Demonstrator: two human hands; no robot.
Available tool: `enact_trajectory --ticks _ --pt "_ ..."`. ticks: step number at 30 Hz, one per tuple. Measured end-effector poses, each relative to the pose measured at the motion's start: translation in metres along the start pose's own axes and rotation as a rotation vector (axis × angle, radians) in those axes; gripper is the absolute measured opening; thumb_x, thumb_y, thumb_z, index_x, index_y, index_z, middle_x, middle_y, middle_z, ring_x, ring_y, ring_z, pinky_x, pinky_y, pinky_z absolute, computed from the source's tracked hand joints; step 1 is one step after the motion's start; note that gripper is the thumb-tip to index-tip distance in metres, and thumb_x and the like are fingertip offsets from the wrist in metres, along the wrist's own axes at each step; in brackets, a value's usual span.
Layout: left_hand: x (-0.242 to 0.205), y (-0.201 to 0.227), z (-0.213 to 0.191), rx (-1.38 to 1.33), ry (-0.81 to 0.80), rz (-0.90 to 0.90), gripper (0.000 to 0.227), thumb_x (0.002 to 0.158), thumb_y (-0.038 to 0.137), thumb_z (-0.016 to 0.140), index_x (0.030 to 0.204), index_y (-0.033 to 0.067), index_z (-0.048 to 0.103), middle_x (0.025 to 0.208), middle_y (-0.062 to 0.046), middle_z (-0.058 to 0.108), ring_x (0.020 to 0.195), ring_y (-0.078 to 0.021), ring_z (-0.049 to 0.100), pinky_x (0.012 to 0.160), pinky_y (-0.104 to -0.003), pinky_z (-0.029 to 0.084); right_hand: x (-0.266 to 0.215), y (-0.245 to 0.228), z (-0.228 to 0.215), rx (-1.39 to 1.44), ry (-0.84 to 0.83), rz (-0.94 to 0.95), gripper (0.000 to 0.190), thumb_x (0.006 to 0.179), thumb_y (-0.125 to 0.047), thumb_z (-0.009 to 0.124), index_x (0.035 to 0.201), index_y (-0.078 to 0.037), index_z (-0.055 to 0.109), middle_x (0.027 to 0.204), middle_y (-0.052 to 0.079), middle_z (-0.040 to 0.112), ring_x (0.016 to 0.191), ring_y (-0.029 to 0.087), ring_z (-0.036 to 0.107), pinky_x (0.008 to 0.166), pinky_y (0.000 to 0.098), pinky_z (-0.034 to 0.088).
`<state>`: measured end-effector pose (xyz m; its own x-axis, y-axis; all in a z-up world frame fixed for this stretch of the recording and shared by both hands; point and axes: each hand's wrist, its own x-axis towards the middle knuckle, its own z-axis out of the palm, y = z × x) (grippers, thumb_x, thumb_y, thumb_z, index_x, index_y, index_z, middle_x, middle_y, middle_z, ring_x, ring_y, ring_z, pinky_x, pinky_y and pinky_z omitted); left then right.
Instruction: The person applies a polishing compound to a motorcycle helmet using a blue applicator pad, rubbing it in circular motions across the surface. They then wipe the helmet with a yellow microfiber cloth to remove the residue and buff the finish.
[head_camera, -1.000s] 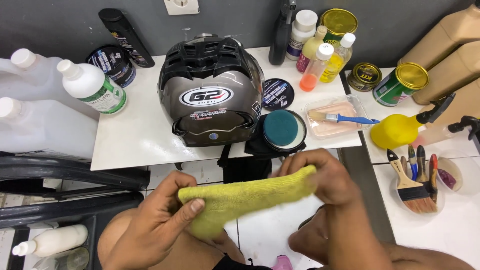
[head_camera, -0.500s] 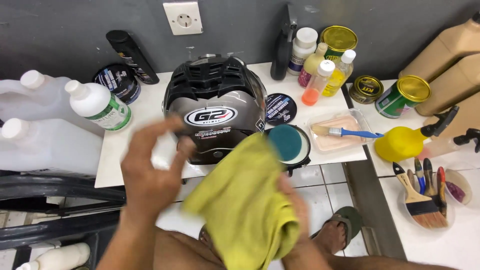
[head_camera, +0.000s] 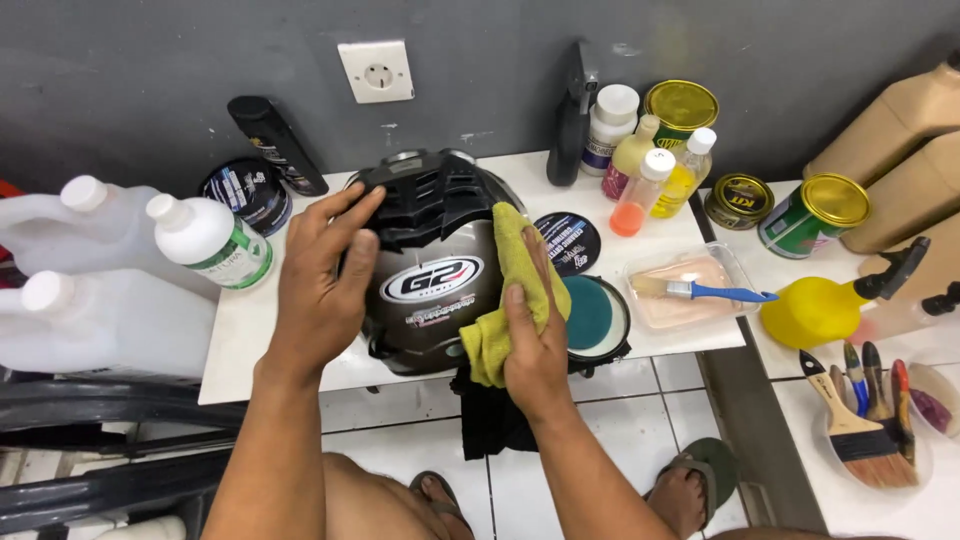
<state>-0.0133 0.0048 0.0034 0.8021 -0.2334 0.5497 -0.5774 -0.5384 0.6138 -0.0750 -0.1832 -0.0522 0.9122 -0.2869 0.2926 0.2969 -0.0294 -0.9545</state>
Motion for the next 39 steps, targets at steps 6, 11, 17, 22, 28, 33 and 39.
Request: enact_trajectory --ticks 6,11,17,22,28,33,39 --pt "-0.01 0.002 -0.009 0.019 0.078 -0.093 0.035 0.107 0.03 0.045 0.128 0.0175 0.07 0.112 -0.008 0.062 0.1 -0.0225 0.048 0.098 -0.037 0.034 0.034 0.014 -0.006 0.071 -0.05 0.023 0.058 0.102 -0.034 0.041 0.15 0.0 0.038 0.154 0.019 0.041 0.147 0.035 0.027 0.123 0.0505 0.017" --pt "-0.016 -0.015 -0.002 0.09 0.135 -0.046 0.05 0.088 0.039 0.076 0.133 0.0197 0.069 0.103 -0.004 0.044 0.098 -0.0225 0.033 0.098 -0.035 0.031 0.058 0.021 -0.011 -0.03 -0.19 -0.058 0.056 0.104 -0.03 0.044 0.154 -0.007 0.034 0.159 0.016 0.035 0.148 0.033 0.026 0.123 0.0517 0.013" --pt "-0.01 -0.013 -0.003 -0.024 0.002 -0.12 0.071 0.079 0.043 0.076 0.14 0.0111 0.057 0.139 -0.024 0.055 0.138 -0.0502 0.039 0.114 -0.062 0.025 0.011 0.004 0.001 -0.464 -0.365 -0.55 0.041 0.093 -0.039 0.06 0.129 -0.022 0.067 0.144 0.001 0.058 0.143 0.032 0.041 0.122 0.0504 0.016" --pt "-0.012 -0.016 -0.002 0.008 0.01 -0.097 0.06 0.088 0.045 0.063 0.137 0.0102 0.058 0.139 -0.017 0.058 0.14 -0.0394 0.044 0.117 -0.054 0.027 0.062 0.019 -0.01 -0.264 -0.291 -0.147 0.05 0.092 -0.037 0.053 0.135 -0.011 0.06 0.142 0.011 0.058 0.137 0.031 0.048 0.118 0.0447 0.027" --pt "-0.011 -0.014 0.0 0.022 0.012 -0.098 0.041 0.103 0.029 0.043 0.137 0.01 0.057 0.142 -0.012 0.057 0.142 -0.0312 0.045 0.117 -0.045 0.034 0.037 0.018 0.0 -0.339 -0.253 -0.172 0.053 0.091 -0.039 0.052 0.137 -0.013 0.056 0.15 0.012 0.05 0.145 0.028 0.042 0.121 0.0431 0.023" --pt "-0.01 -0.013 -0.003 -0.014 0.004 -0.092 0.036 0.104 0.023 0.044 0.135 0.0096 0.058 0.142 -0.012 0.057 0.141 -0.031 0.046 0.118 -0.043 0.033 -0.006 0.002 0.022 -0.543 -0.502 -0.94 0.035 0.096 -0.034 0.064 0.123 -0.015 0.072 0.132 0.0 0.069 0.133 0.027 0.053 0.115 0.0471 0.02" --pt "-0.01 -0.015 -0.005 -0.011 0.001 -0.117 0.036 0.103 0.021 0.046 0.136 0.0115 0.058 0.143 -0.01 0.056 0.142 -0.0298 0.044 0.117 -0.044 0.033 0.04 0.012 0.007 -0.364 -0.361 -0.626 0.029 0.092 -0.031 0.064 0.118 -0.021 0.071 0.133 0.001 0.064 0.135 0.026 0.052 0.121 0.0476 0.026"
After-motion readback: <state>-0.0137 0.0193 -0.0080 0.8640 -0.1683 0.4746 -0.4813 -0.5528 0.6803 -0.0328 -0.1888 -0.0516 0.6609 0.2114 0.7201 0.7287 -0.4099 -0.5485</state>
